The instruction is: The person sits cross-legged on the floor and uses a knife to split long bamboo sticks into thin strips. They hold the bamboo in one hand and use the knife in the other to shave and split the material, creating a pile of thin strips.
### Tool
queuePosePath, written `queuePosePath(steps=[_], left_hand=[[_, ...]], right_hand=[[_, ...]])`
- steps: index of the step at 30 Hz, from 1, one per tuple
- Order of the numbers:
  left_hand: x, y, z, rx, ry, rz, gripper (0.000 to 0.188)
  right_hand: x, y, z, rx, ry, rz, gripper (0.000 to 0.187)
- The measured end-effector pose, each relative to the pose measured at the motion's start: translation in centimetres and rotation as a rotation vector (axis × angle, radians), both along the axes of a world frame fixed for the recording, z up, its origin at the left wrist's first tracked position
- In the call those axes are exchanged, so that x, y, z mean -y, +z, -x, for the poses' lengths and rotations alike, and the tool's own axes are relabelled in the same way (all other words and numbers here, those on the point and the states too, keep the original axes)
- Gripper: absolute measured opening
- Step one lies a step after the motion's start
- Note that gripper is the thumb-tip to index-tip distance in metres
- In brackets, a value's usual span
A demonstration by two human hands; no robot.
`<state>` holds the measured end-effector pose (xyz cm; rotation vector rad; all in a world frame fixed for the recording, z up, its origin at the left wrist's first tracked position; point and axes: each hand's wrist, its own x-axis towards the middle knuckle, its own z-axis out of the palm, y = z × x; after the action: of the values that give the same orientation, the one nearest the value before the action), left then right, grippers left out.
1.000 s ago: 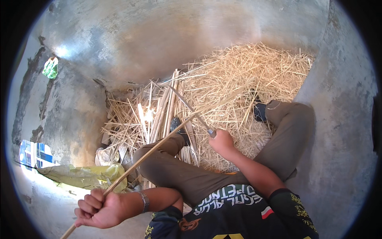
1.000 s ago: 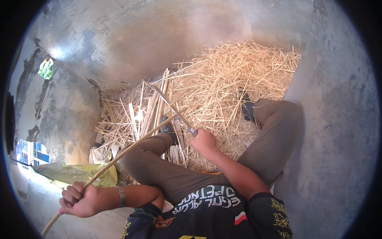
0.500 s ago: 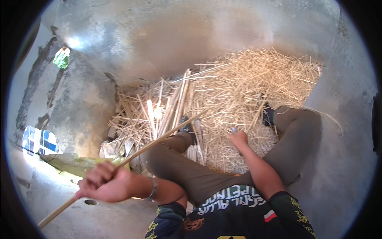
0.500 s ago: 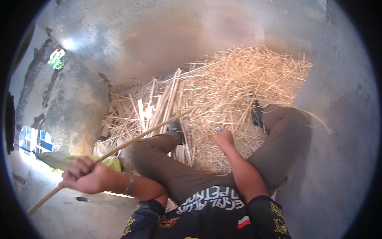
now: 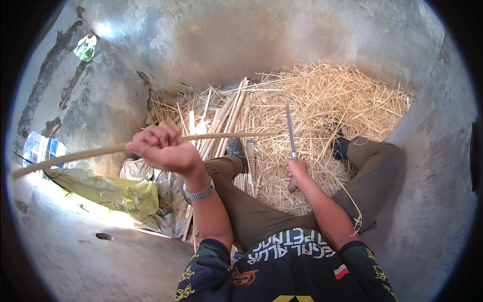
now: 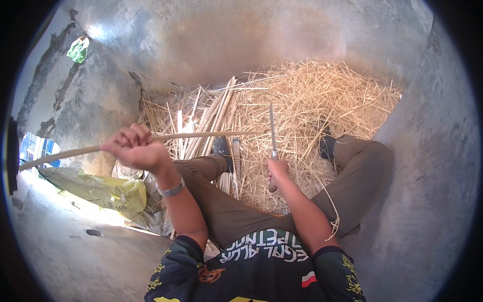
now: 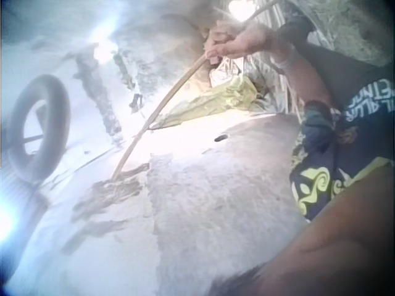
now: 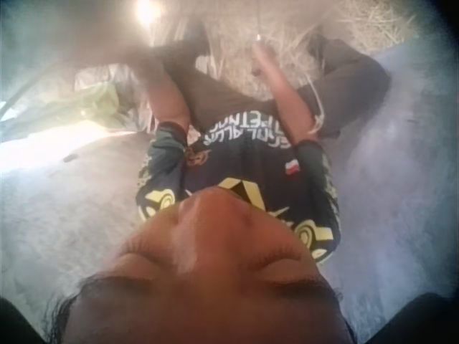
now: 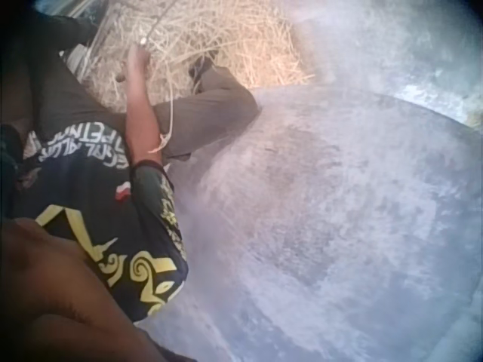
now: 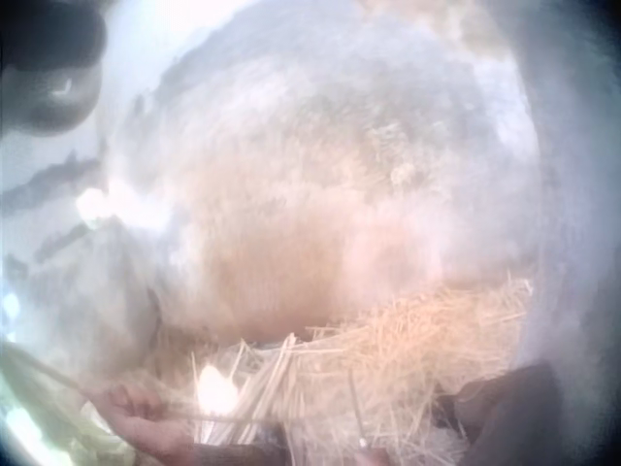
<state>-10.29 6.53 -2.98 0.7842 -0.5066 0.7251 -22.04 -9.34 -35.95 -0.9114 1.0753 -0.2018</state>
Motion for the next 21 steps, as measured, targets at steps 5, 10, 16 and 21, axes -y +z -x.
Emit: queuePosePath(steps=[5, 10, 16, 21], left_hand=[[2.4, -4.3, -3.1, 0.042, -0.128, -0.175, 0.047], [3.6, -6.2, -4.7, -0.015, -0.263, -0.340, 0.043], [3.2, -4.7, -3.5, 0.112, -0.207, -0.432, 0.045], [1.5, -4.3, -4.0, 0.004, -0.268, -0.369, 0.045]], right_hand=[[0.1, 1.1, 0.2, -0.018, 0.024, -0.020, 0.014], [-0.4, 1.0, -0.1, -0.024, 0.103, 0.031, 0.011], [-2.8, 2.3, -0.2, 0.085, 0.114, 0.253, 0.018], [-5.2, 5.9, 0.3, 0.183, 0.171, 0.462, 0.031]])
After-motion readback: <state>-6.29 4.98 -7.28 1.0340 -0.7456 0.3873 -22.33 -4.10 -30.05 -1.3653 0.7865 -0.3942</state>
